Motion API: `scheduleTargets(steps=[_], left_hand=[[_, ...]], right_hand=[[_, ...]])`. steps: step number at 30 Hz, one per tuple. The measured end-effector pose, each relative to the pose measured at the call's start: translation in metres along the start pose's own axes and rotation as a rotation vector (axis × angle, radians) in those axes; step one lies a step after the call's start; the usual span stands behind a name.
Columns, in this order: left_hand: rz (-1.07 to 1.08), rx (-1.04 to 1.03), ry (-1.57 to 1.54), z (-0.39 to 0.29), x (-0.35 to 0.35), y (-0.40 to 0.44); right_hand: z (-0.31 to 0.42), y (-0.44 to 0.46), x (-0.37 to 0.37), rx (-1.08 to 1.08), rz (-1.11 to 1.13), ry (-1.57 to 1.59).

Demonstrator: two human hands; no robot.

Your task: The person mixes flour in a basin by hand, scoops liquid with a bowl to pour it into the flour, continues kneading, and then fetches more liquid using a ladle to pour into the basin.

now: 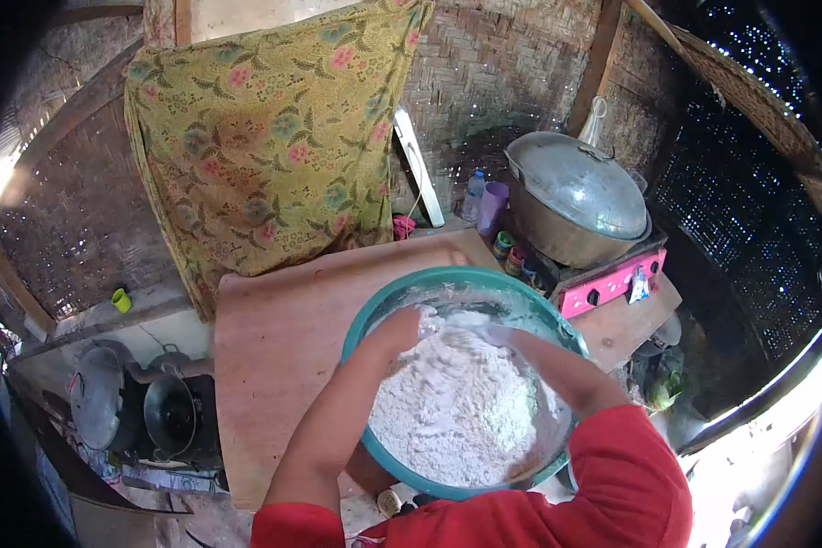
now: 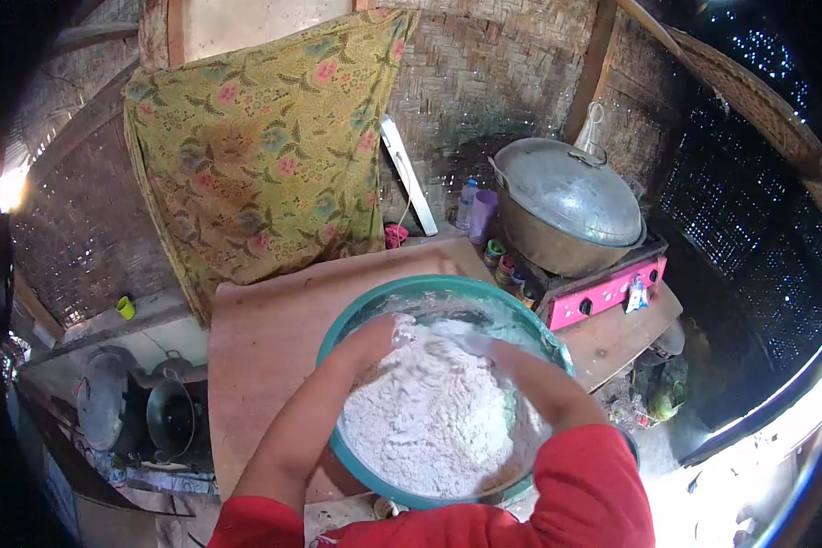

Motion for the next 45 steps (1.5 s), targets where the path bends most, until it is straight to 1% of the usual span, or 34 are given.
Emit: scheduleTargets(steps=[2,3,4,5,7,9,10,11,12,13,14,15,16,17,19,21,22,24,25,27,28,30,31,33,34,35,36,37,38,40,42,43,44,45], left_hand=[[0.012,-0.001,0.031,-0.003,0.005,0.003],[0.004,-0.008,0.039,-0.003,0.007,0.003],[0.044,0.022,0.055,-0.004,0.004,0.000],[0.084,0.050,0.070,-0.004,0.000,-0.003],[0.064,0.004,0.012,-0.012,-0.002,-0.013],[0.064,-0.052,-0.042,-0.024,0.000,-0.015],[0.111,-0.114,-0.092,-0.033,0.000,-0.014],[0.160,-0.171,-0.146,-0.038,-0.004,-0.013],[0.197,-0.184,-0.120,-0.033,-0.014,-0.007],[0.205,-0.197,-0.122,-0.031,-0.025,-0.004],[0.239,-0.202,-0.189,-0.031,-0.037,-0.003],[0.273,-0.203,-0.259,-0.032,-0.045,-0.001],[0.333,-0.144,-0.285,-0.042,-0.038,-0.006],[0.338,-0.142,-0.290,-0.040,-0.038,-0.003],[0.266,-0.158,-0.139,-0.026,-0.041,0.001],[0.225,-0.058,-0.142,-0.017,-0.035,0.009],[0.132,-0.052,-0.393,0.026,-0.076,0.023],[0.029,-0.035,-0.636,0.050,-0.092,0.031],[0.254,0.001,-0.394,0.014,-0.047,0.023],[0.478,0.035,-0.150,-0.043,0.000,-0.007],[0.505,-0.011,-0.106,-0.062,0.009,-0.024],[0.553,-0.121,-0.028,-0.088,0.011,-0.053],[0.569,-0.183,0.003,-0.098,0.006,-0.069],[0.722,-0.142,0.230,-0.137,0.006,-0.089],[0.678,-0.142,0.240,-0.151,-0.001,-0.091],[0.679,-0.142,0.240,-0.154,-0.019,-0.084],[0.614,-0.202,0.329,-0.149,-0.044,-0.070],[0.543,-0.262,0.418,-0.144,-0.064,-0.055],[0.538,-0.261,0.422,-0.141,-0.074,-0.037],[0.436,-0.264,0.424,-0.128,-0.078,0.006],[0.348,-0.125,0.505,-0.092,-0.100,0.039],[0.327,-0.057,0.532,-0.098,-0.079,0.040],[0.171,-0.038,0.557,-0.091,-0.077,0.039],[0.245,-0.030,0.553,-0.081,-0.074,0.039]], right_hand=[[0.029,0.019,-0.015,0.000,0.025,0.062],[0.044,0.018,-0.025,-0.001,0.049,0.101],[0.060,0.010,-0.034,0.000,0.085,0.153],[0.080,-0.008,-0.039,-0.002,0.131,0.200],[0.114,-0.061,-0.039,0.033,0.164,0.248],[0.118,-0.105,-0.039,0.270,-0.020,0.356],[0.119,-0.128,-0.040,0.392,-0.108,0.390],[0.120,-0.145,-0.035,0.379,-0.117,0.403],[0.107,-0.164,-0.029,0.228,-0.232,0.521],[0.084,-0.170,-0.032,0.145,-0.294,0.575],[0.061,-0.177,-0.035,0.066,-0.358,0.634],[0.035,-0.177,-0.041,-0.028,-0.340,0.551],[0.008,-0.165,-0.048,-0.087,-0.278,0.391],[-0.015,-0.149,-0.055,-0.120,-0.221,0.267],[-0.036,-0.100,-0.058,-0.113,-0.169,0.161],[-0.031,-0.043,-0.054,-0.076,-0.154,0.180],[-0.020,-0.022,-0.051,-0.053,-0.155,0.210],[0.010,0.004,-0.049,0.018,-0.155,0.316],[0.026,0.002,-0.052,0.073,-0.160,0.385],[0.052,-0.024,-0.057,0.305,-0.199,0.463],[0.060,-0.044,-0.062,0.465,-0.237,0.325],[0.075,-0.095,-0.077,0.479,-0.311,-0.472],[0.087,-0.133,-0.085,0.327,-0.345,-0.378],[0.079,-0.173,-0.105,0.176,-0.395,-0.376],[0.068,-0.182,-0.112,0.178,-0.406,-0.468],[0.048,-0.174,-0.119,-0.032,-0.189,-0.444],[0.032,-0.166,-0.119,-0.132,-0.060,-0.429],[0.016,-0.156,-0.117,-0.180,-0.020,-0.385],[-0.001,-0.141,-0.113,-0.200,-0.030,-0.341],[-0.031,-0.097,-0.097,-0.195,-0.090,-0.236],[-0.044,-0.054,-0.080,-0.167,-0.123,-0.097],[-0.042,-0.040,-0.074,-0.154,-0.138,-0.014],[-0.035,-0.033,-0.069,-0.144,-0.151,0.065],[-0.027,-0.028,-0.070,-0.130,-0.162,0.162]])
Point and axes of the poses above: each hand's wrist, its own y-axis towards the middle knuckle, its own x-axis out of the back of the hand, z = x × y, the point moved 1 cm from there along y, towards the middle knuckle, and after that the axes turned 4 degrees about y, right-handed, at the moved point
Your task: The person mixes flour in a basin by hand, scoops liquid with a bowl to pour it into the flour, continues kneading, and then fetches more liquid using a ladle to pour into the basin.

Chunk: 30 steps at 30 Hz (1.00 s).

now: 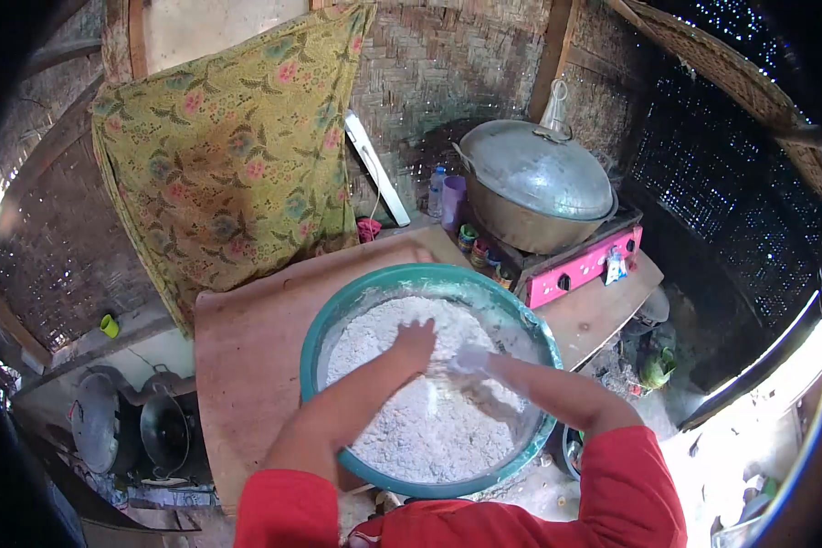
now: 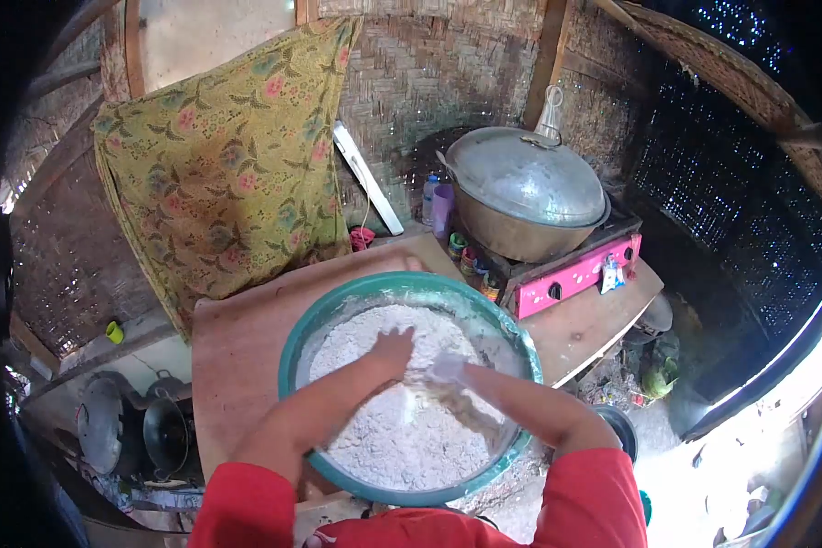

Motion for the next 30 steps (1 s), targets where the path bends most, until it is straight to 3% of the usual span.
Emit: scheduleTargets(steps=[4,5,6,8,12,14,15,18,20,21,22,23,24,26,28,30], left_hand=[[0.207,-0.006,-0.209,0.016,0.049,-0.079],[0.295,-0.020,-0.258,0.015,0.067,-0.100],[0.228,-0.020,-0.236,0.027,0.020,-0.103],[0.363,-0.107,-0.189,0.015,0.044,-0.124],[0.259,-0.009,-0.227,0.007,0.033,-0.112],[0.091,0.329,-0.204,0.025,0.026,-0.087],[0.090,0.338,-0.196,0.049,0.001,-0.072],[-0.225,0.030,-0.488,0.096,-0.040,-0.051],[0.070,0.357,-0.098,0.085,-0.018,-0.069],[0.067,0.356,-0.097,0.075,0.003,-0.082],[0.184,0.269,-0.329,0.060,0.033,-0.098],[0.303,0.172,-0.561,0.041,0.068,-0.118],[0.206,-0.032,-0.713,0.015,0.118,-0.139],[0.227,-0.151,-0.453,0.024,0.036,-0.153],[0.150,-0.146,-0.340,0.004,0.046,-0.165],[0.466,-0.054,-0.180,-0.023,0.060,-0.151]], right_hand=[[0.055,-0.064,-0.016,0.121,0.005,0.305],[0.082,-0.094,-0.004,0.368,0.045,0.227],[0.080,-0.103,0.003,0.362,0.191,0.117],[0.079,-0.116,0.036,0.443,0.287,-0.061],[0.074,-0.035,0.116,0.409,0.111,-0.338],[0.079,0.036,0.112,0.359,0.060,-0.332],[0.088,0.063,0.098,0.349,0.057,-0.315],[0.127,0.100,0.051,0.347,0.092,-0.312],[0.137,0.088,0.028,0.382,0.144,-0.370],[0.135,0.065,0.026,0.430,0.156,-0.415],[0.127,0.035,0.026,0.738,0.116,-0.325],[0.143,-0.020,0.034,0.602,0.062,-0.321],[0.121,-0.020,0.021,0.417,0.190,-0.282],[0.121,-0.103,0.031,0.573,0.119,-0.374],[0.113,-0.148,0.020,0.309,0.268,-0.709],[0.091,-0.140,0.019,0.178,0.214,-0.746]])
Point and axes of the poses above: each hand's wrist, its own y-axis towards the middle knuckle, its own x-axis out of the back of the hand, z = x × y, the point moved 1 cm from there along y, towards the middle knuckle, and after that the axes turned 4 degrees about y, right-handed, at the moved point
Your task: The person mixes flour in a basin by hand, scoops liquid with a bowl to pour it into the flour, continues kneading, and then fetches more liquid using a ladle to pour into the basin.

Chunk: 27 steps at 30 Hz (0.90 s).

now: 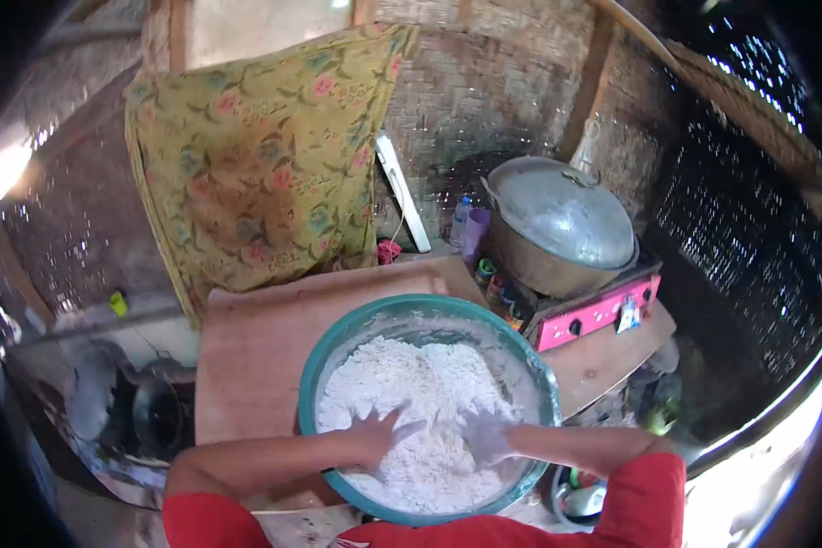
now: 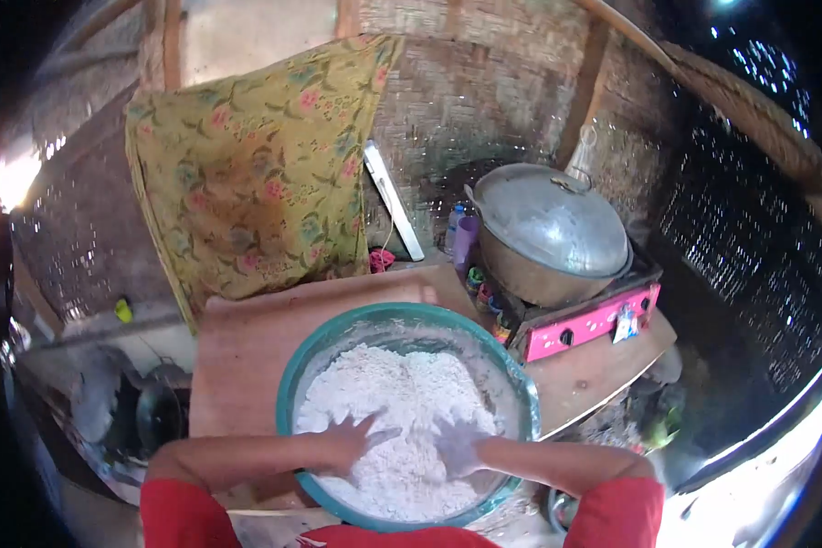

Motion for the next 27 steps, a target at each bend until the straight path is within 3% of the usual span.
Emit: scheduleTargets(steps=[3,5,6,8,11,12,13,14,16,19,20,22,23,24,25,27], left_hand=[[-0.205,-0.072,0.120,0.013,-0.024,0.080],[-0.630,-0.024,0.306,0.041,-0.069,0.172],[-0.627,-0.015,0.301,0.041,-0.057,0.171],[-0.375,0.208,-0.037,0.050,-0.013,0.165],[-0.315,0.099,-0.211,0.067,-0.010,0.136],[-0.231,0.043,-0.277,0.059,0.003,0.099],[-0.150,-0.011,-0.344,0.049,0.016,0.061],[-0.134,0.073,-0.272,0.050,0.004,0.049],[-0.157,0.053,-0.207,0.064,-0.023,0.047],[0.148,-0.043,0.015,0.035,0.004,-0.008],[0.136,-0.030,-0.009,0.037,-0.012,0.004],[-0.245,0.136,0.154,0.052,-0.049,0.044],[-0.332,0.164,0.055,0.060,-0.033,0.051],[-0.252,0.219,0.033,0.072,-0.018,0.065],[-0.228,0.296,0.032,0.075,0.000,0.066],[-0.442,0.400,-0.159,0.107,-0.042,0.147]], right_hand=[[-0.045,0.048,-0.020,-0.305,-0.212,-0.280],[-0.082,0.101,-0.024,-0.312,-0.235,-0.134],[-0.094,0.118,-0.026,-0.273,-0.214,-0.003],[-0.109,0.136,-0.022,-0.181,-0.164,0.271],[-0.078,0.103,-0.016,-0.009,-0.066,0.611],[-0.057,0.078,-0.008,0.113,-0.059,0.643],[-0.017,0.037,0.017,0.521,-0.306,0.671],[-0.024,0.055,-0.016,0.187,0.099,0.491],[0.015,0.021,-0.003,0.268,-0.039,0.157],[0.055,0.011,-0.006,0.370,-0.150,-0.095],[0.066,0.021,-0.010,0.287,-0.239,-0.244],[0.074,0.043,0.004,0.217,-0.336,-0.405],[0.070,0.065,0.021,0.163,-0.153,-0.474],[0.066,0.086,0.038,0.118,0.034,-0.537],[0.046,0.114,0.029,0.094,0.024,-0.462],[0.000,0.164,-0.001,0.106,-0.115,-0.231]])
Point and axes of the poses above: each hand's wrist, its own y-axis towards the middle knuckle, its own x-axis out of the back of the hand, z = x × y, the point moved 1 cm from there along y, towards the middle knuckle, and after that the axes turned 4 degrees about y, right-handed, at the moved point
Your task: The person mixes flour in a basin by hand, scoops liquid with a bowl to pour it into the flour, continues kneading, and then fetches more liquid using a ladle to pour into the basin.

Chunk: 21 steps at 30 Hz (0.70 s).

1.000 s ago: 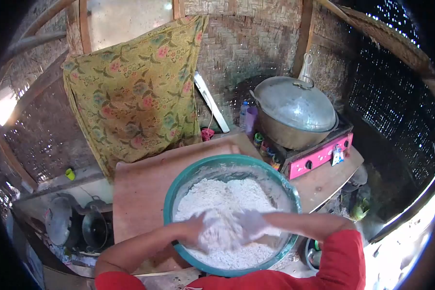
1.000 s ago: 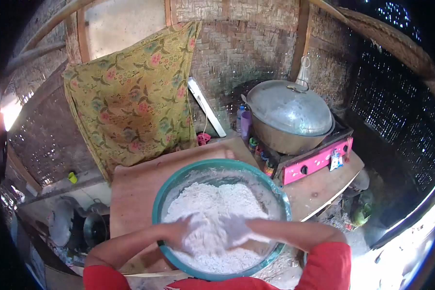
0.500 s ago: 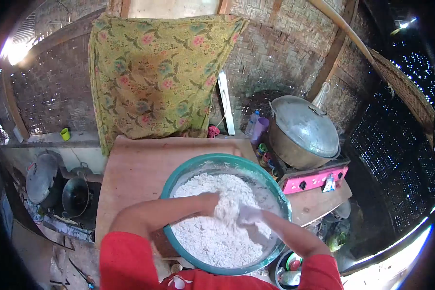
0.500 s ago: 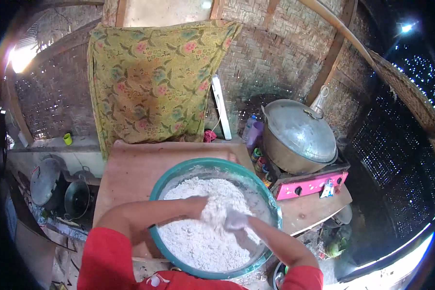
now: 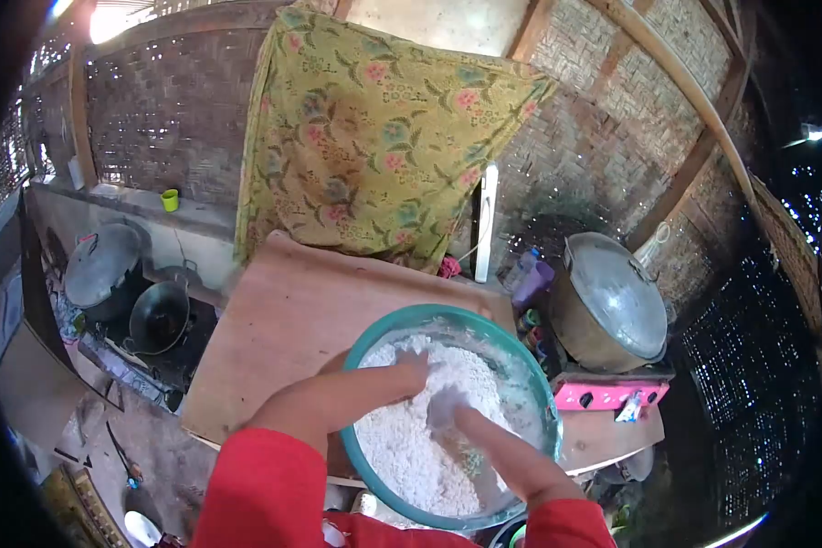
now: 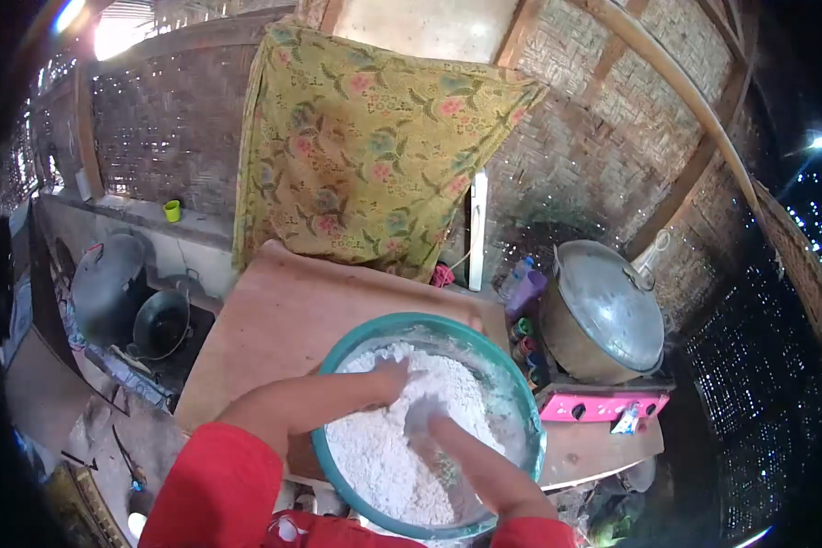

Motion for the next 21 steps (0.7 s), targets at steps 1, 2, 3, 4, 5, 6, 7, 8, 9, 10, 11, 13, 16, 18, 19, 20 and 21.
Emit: scheduleTargets(steps=[1,2,3,4,5,6,7,8,9,10,11,13,16,18,19,20,21], left_hand=[[-0.060,0.036,-0.068,-0.001,-0.018,0.017],[0.020,0.045,-0.045,-0.016,0.013,-0.011],[0.025,-0.060,-0.043,-0.019,0.023,-0.031],[0.029,-0.166,-0.042,-0.022,0.033,-0.052],[0.034,-0.271,-0.043,-0.026,0.043,-0.073],[0.091,-0.305,-0.103,-0.031,0.055,-0.092],[0.152,-0.361,-0.216,-0.032,0.045,-0.089],[0.016,-0.497,-0.407,-0.027,0.007,-0.072],[0.052,-0.369,-0.420,-0.031,0.032,-0.087],[0.085,-0.240,-0.433,-0.035,0.059,-0.104],[0.015,-0.194,-0.315,-0.036,0.065,-0.102],[-0.069,-0.130,-0.237,-0.016,0.046,-0.071],[-0.237,-0.032,-0.203,0.000,0.034,-0.048],[-0.370,-0.019,-0.310,0.001,0.044,-0.049],[-0.402,-0.041,-0.379,0.001,0.056,-0.054],[-0.347,-0.085,-0.281,-0.008,0.093,-0.081],[-0.325,-0.101,-0.271,-0.011,0.093,-0.090]], right_hand=[[-0.008,0.004,-0.005,0.005,-0.052,0.054],[0.001,-0.010,0.007,-0.002,-0.098,0.069],[0.008,-0.025,0.013,-0.006,-0.096,0.078],[0.011,-0.038,0.020,0.039,0.145,0.021],[0.012,-0.056,0.031,0.083,0.387,-0.037],[0.016,-0.088,0.057,0.074,0.464,0.163],[-0.013,-0.097,0.047,0.192,0.362,0.266],[-0.042,-0.106,0.037,0.319,0.264,0.354],[-0.080,-0.095,0.001,0.564,-0.003,0.339],[-0.086,-0.090,0.018,0.569,-0.008,0.336],[-0.093,-0.088,0.044,0.458,-0.083,0.570],[-0.110,-0.062,0.075,0.208,-0.133,0.841],[-0.093,0.028,0.069,0.006,-0.016,0.704],[-0.057,0.059,0.062,0.024,0.002,0.675],[-0.042,0.060,0.060,0.043,0.011,0.680],[-0.024,0.050,0.058,0.063,0.035,0.662],[-0.013,0.035,0.056,0.078,0.056,0.657]])
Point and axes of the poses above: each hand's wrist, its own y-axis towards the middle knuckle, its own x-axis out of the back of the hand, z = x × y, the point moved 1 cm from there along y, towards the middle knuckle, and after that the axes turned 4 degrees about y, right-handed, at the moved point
